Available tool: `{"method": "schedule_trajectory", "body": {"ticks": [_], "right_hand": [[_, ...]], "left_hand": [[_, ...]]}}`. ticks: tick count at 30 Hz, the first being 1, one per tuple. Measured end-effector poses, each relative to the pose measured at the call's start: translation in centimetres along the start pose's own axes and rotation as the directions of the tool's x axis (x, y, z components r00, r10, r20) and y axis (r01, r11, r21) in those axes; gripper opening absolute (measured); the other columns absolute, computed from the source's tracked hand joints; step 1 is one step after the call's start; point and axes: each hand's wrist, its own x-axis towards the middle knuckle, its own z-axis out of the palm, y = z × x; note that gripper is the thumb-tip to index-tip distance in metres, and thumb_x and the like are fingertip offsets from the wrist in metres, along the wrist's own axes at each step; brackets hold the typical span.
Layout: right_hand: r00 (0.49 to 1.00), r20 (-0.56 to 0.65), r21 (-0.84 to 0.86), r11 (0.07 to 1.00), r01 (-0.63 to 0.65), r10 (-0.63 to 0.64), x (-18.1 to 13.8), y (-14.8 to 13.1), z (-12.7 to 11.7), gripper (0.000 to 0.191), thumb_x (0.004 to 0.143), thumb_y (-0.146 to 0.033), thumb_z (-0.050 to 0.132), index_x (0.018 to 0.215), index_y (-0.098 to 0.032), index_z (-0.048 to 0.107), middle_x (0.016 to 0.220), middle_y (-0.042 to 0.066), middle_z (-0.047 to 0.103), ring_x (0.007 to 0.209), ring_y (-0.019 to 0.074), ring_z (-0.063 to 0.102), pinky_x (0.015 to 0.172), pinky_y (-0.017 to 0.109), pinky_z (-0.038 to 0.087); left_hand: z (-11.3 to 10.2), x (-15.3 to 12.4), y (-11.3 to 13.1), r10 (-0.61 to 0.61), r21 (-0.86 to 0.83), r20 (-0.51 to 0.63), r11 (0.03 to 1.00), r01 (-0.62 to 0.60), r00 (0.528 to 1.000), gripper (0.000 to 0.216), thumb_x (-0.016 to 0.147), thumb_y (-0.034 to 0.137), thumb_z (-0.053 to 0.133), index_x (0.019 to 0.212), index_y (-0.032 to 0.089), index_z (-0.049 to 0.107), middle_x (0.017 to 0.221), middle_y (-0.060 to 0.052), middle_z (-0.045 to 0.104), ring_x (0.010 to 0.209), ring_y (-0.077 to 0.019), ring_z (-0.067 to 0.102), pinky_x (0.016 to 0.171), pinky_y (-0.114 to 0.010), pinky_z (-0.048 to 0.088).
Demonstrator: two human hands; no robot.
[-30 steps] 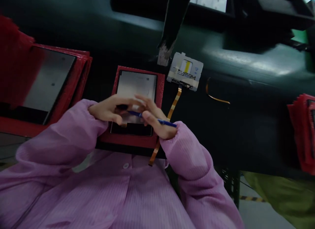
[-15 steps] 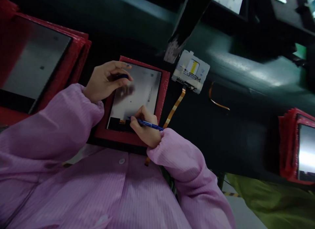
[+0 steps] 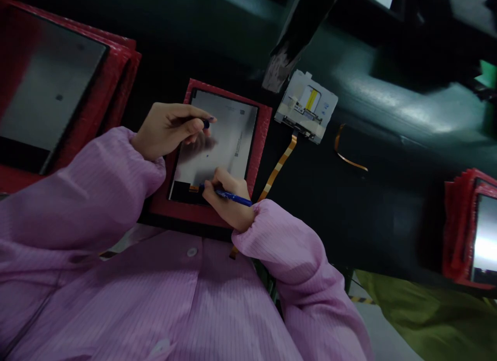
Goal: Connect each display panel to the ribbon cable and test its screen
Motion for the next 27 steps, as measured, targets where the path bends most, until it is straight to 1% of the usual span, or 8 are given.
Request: {"method": "schedule_trajectory", "body": {"ticks": [4, 8, 12, 16, 19, 21, 24, 27], "right_hand": [[0.994, -0.098, 0.305, 0.952, -0.009, 0.041, 0.6, 0.3, -1.2, 0.024, 0.089, -0.035, 0.06, 0.075, -0.023, 0.044, 0.058, -0.007, 0.057, 0.044, 0.0072, 0.05, 0.041, 0.019, 0.037], [0.982, -0.183, 0.451, 0.884, 0.121, -0.042, 1.2, 0.2, -2.6, 0.014, 0.089, -0.032, 0.064, 0.087, -0.025, 0.052, 0.069, -0.006, 0.063, 0.055, 0.0079, 0.06, 0.047, 0.018, 0.045], [0.962, -0.212, 0.39, 0.887, 0.246, -0.173, 1.1, -0.2, -2.8, 0.007, 0.088, -0.024, 0.065, 0.09, -0.025, 0.059, 0.075, -0.005, 0.063, 0.063, 0.0086, 0.062, 0.055, 0.021, 0.05], [0.953, -0.208, 0.268, 0.924, 0.271, -0.22, 0.9, -0.6, -2.7, 0.008, 0.087, -0.024, 0.065, 0.086, -0.023, 0.058, 0.073, -0.005, 0.059, 0.06, 0.0087, 0.058, 0.053, 0.022, 0.047], [0.969, -0.13, 0.178, 0.957, 0.231, -0.209, 0.7, -0.4, -2.8, 0.011, 0.09, -0.034, 0.062, 0.088, -0.024, 0.057, 0.076, -0.003, 0.059, 0.063, 0.0104, 0.058, 0.056, 0.025, 0.048], [0.979, -0.079, 0.106, 0.974, 0.198, -0.19, 0.4, -0.1, -2.6, 0.022, 0.096, -0.047, 0.05, 0.096, -0.025, 0.056, 0.083, -0.001, 0.058, 0.07, 0.0135, 0.059, 0.062, 0.029, 0.05], [0.971, -0.067, 0.021, 0.973, 0.232, -0.23, 0.2, 0.4, -2.0, 0.035, 0.099, -0.055, 0.034, 0.116, -0.028, 0.049, 0.101, 0.003, 0.057, 0.086, 0.0176, 0.06, 0.076, 0.035, 0.054], [0.952, -0.017, 0.005, 0.953, 0.304, -0.304, 0.1, 0.4, -1.5, 0.042, 0.1, -0.051, 0.031, 0.137, -0.031, 0.033, 0.132, 0.006, 0.049, 0.103, 0.0182, 0.059, 0.089, 0.036, 0.054]], "left_hand": [[-0.3, -0.1, 0.5, -0.011, 0.013, 0.084, 1.0, 0.01, 0.996, 0.021, 0.088, 0.039, 0.066, 0.095, 0.02, 0.073, 0.08, -0.004, 0.072, 0.056, -0.009, 0.057, 0.051, -0.021, 0.045], [-0.1, -0.3, 0.9, -0.036, 0.02, 0.267, 0.999, 0.032, 0.963, 0.025, 0.092, 0.04, 0.06, 0.094, 0.018, 0.072, 0.08, -0.004, 0.072, 0.06, -0.0092, 0.06, 0.056, -0.02, 0.049], [0.2, -0.5, 1.0, -0.052, 0.048, 0.371, 0.998, 0.037, 0.927, 0.033, 0.094, 0.044, 0.055, 0.09, 0.015, 0.071, 0.072, -0.004, 0.069, 0.055, -0.0075, 0.056, 0.052, -0.017, 0.045], [0.4, -0.6, 1.1, -0.077, 0.082, 0.414, 0.996, 0.047, 0.907, 0.039, 0.096, 0.046, 0.05, 0.087, 0.014, 0.07, 0.066, -0.003, 0.064, 0.053, -0.0068, 0.051, 0.05, -0.017, 0.041], [0.8, -0.8, 1.2, -0.065, 0.074, 0.439, 0.997, 0.036, 0.896, 0.04, 0.096, 0.049, 0.049, 0.085, 0.015, 0.068, 0.064, -0.002, 0.062, 0.052, -0.0072, 0.052, 0.048, -0.016, 0.04], [1.4, -1.3, 1.4, -0.055, 0.013, 0.452, 0.998, 0.055, 0.89, 0.036, 0.095, 0.049, 0.05, 0.094, 0.016, 0.064, 0.057, 0.003, 0.056, 0.048, -0.0071, 0.05, 0.044, -0.016, 0.038], [2.6, -2.2, 1.8, -0.091, -0.101, 0.414, 0.984, 0.145, 0.906, 0.035, 0.096, 0.049, 0.049, 0.114, 0.019, 0.053, 0.057, 0.007, 0.052, 0.04, -0.0056, 0.042, 0.038, -0.014, 0.033], [3.5, -3.0, 2.1, -0.101, -0.078, 0.323, 0.988, 0.133, 0.941, 0.036, 0.097, 0.047, 0.046, 0.118, 0.019, 0.052, 0.079, 0.0, 0.064, 0.055, -0.0077, 0.056, 0.046, -0.016, 0.044]]}}
